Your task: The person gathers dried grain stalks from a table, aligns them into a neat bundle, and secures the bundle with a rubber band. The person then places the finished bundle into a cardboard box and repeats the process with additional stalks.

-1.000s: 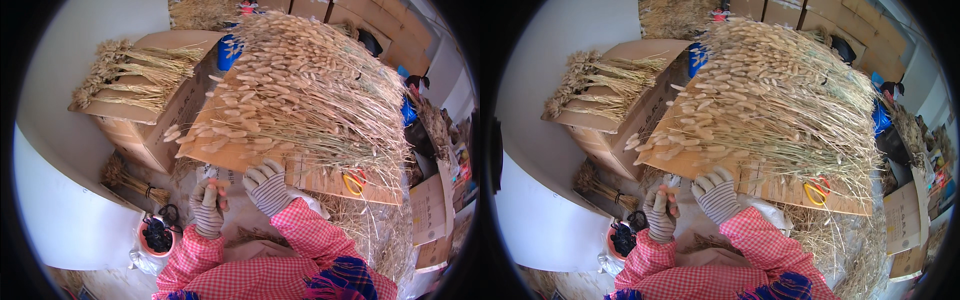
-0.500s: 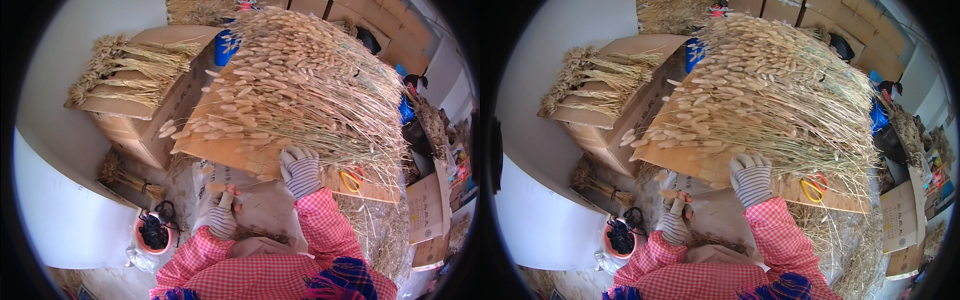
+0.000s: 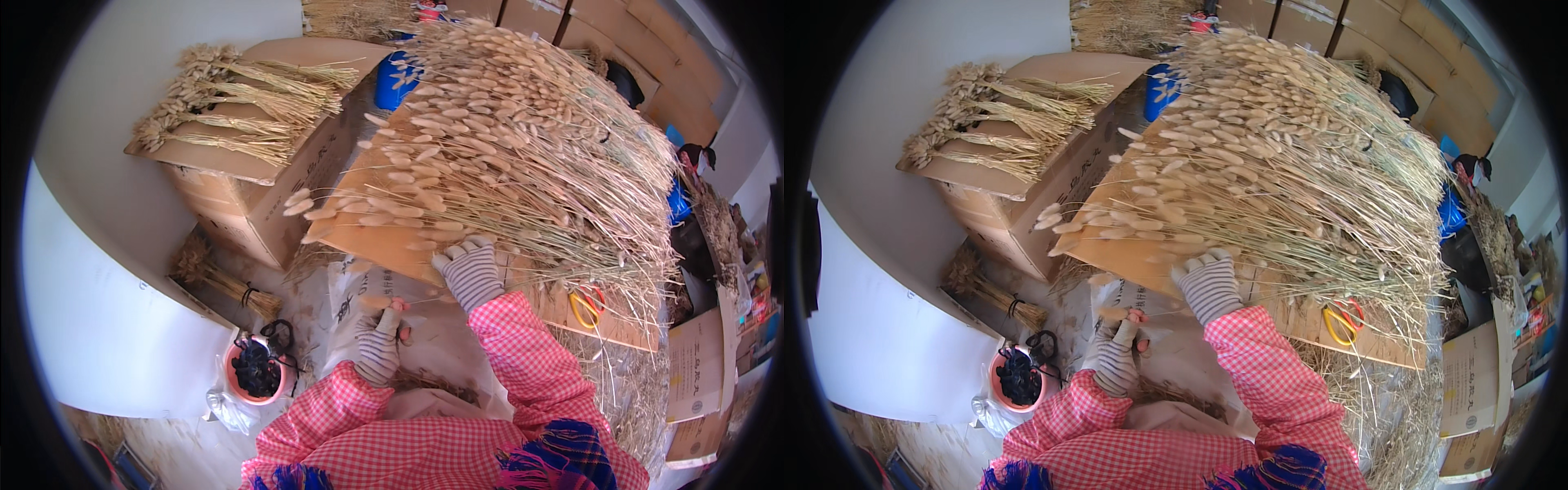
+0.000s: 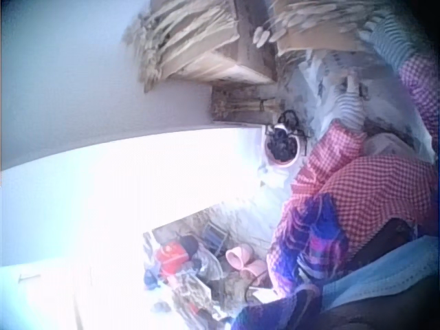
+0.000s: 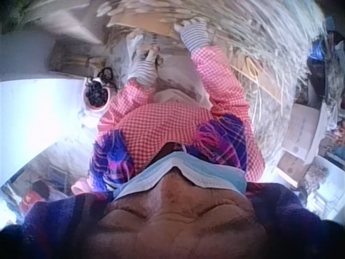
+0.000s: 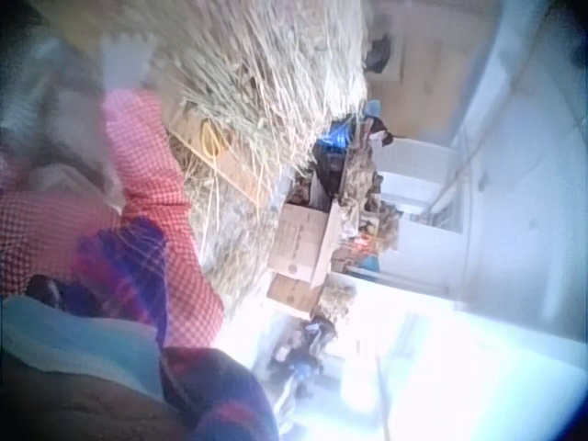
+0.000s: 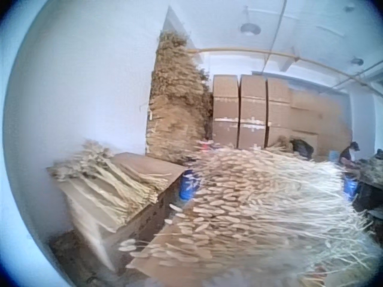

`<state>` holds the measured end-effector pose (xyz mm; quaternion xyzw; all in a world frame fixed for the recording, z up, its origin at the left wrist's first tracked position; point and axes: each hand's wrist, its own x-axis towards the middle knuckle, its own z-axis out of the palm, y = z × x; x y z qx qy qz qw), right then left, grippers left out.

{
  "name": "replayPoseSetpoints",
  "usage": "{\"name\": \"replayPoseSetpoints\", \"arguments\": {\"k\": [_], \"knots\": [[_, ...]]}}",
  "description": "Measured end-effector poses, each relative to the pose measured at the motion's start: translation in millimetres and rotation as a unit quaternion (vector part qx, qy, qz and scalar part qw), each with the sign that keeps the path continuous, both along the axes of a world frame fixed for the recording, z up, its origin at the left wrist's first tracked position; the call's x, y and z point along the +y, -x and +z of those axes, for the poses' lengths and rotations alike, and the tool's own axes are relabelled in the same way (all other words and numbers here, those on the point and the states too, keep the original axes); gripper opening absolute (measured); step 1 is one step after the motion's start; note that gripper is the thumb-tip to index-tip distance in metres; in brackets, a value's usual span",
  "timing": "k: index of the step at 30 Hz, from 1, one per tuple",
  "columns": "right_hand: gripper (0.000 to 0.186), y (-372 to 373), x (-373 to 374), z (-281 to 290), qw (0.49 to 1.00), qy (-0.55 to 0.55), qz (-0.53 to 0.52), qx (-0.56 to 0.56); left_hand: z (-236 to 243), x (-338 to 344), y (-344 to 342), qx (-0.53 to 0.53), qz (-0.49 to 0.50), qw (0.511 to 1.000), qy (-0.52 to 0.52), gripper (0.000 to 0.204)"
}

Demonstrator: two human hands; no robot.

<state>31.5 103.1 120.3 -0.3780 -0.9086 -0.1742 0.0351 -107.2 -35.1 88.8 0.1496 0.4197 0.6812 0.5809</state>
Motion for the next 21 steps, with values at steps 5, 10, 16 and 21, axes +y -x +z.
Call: {"name": "replayPoseSetpoints", "arguments": {"k": [5, 10, 16, 21], "knots": [[0.016, -19.4, -5.4, 7.2, 0.984, 0.005, 0.061, 0.167, -0.1, 13.8, 3.2, -0.039, 0.066, 0.996, -0.037, 0.015], [0.015, -22.8, -18.8, 21.8, 0.983, 0.032, 0.092, 0.154, -3.2, 28.5, 13.2, -0.082, 0.074, 0.992, -0.066, 0.011], [0.018, -14.6, -24.9, 18.0, 0.969, 0.065, 0.140, 0.194, 5.2, 31.2, 18.0, -0.076, 0.063, 0.990, -0.098, 0.009], [0.023, -13.9, -26.1, 8.6, 0.970, 0.031, 0.143, 0.194, 11.3, 25.5, 5.9, -0.074, 0.070, 0.991, -0.091, 0.010]]}}
